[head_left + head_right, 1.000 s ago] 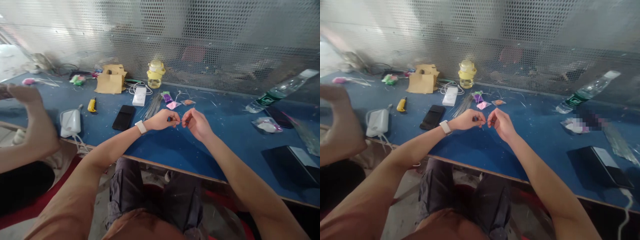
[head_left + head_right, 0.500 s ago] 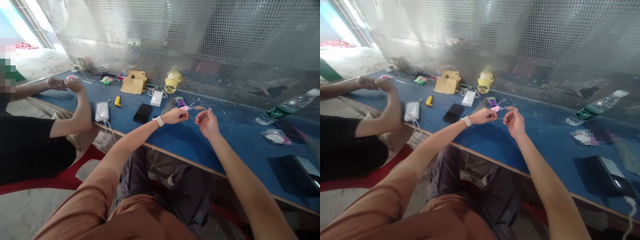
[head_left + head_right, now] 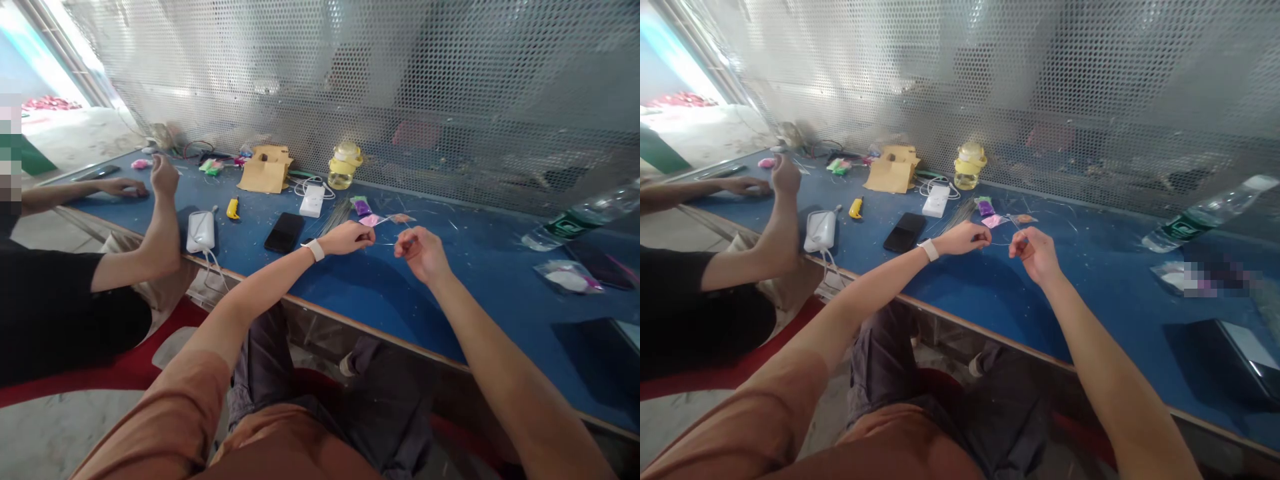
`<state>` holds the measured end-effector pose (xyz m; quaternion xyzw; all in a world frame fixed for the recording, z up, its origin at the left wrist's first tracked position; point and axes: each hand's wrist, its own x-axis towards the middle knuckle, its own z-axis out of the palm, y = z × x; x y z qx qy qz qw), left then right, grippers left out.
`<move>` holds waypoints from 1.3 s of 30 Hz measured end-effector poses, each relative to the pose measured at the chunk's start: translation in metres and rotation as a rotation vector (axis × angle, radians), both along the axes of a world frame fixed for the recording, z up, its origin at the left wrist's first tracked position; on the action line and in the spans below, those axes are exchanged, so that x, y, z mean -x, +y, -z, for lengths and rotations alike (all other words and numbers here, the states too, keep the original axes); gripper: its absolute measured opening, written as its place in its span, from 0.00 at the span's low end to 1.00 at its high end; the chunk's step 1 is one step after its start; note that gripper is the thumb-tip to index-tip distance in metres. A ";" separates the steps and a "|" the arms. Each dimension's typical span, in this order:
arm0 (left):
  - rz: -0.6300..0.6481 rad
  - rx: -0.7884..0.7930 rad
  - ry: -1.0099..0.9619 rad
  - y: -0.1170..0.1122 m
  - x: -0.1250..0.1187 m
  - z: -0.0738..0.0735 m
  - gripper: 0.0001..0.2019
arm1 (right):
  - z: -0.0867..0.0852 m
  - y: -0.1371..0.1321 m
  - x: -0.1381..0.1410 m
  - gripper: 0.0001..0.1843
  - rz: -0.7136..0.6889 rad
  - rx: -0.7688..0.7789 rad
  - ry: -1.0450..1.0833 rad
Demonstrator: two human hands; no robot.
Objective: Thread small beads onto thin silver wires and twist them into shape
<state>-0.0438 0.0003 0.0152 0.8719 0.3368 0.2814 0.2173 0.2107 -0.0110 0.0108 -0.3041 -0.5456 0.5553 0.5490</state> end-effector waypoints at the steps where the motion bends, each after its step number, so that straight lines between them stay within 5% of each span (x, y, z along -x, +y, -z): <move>1: -0.008 -0.002 0.008 0.001 0.001 0.000 0.08 | 0.000 -0.001 0.001 0.35 -0.019 -0.004 0.009; 14: -0.063 -0.031 0.098 -0.005 -0.002 -0.003 0.06 | 0.002 -0.004 0.003 0.39 0.105 -0.025 -0.023; 23: 0.021 0.147 -0.114 -0.004 -0.003 0.004 0.05 | 0.002 -0.002 0.002 0.35 0.116 -0.080 0.004; 39: -0.027 0.005 0.158 -0.007 -0.004 -0.001 0.07 | -0.002 -0.006 0.004 0.33 0.212 -0.071 -0.101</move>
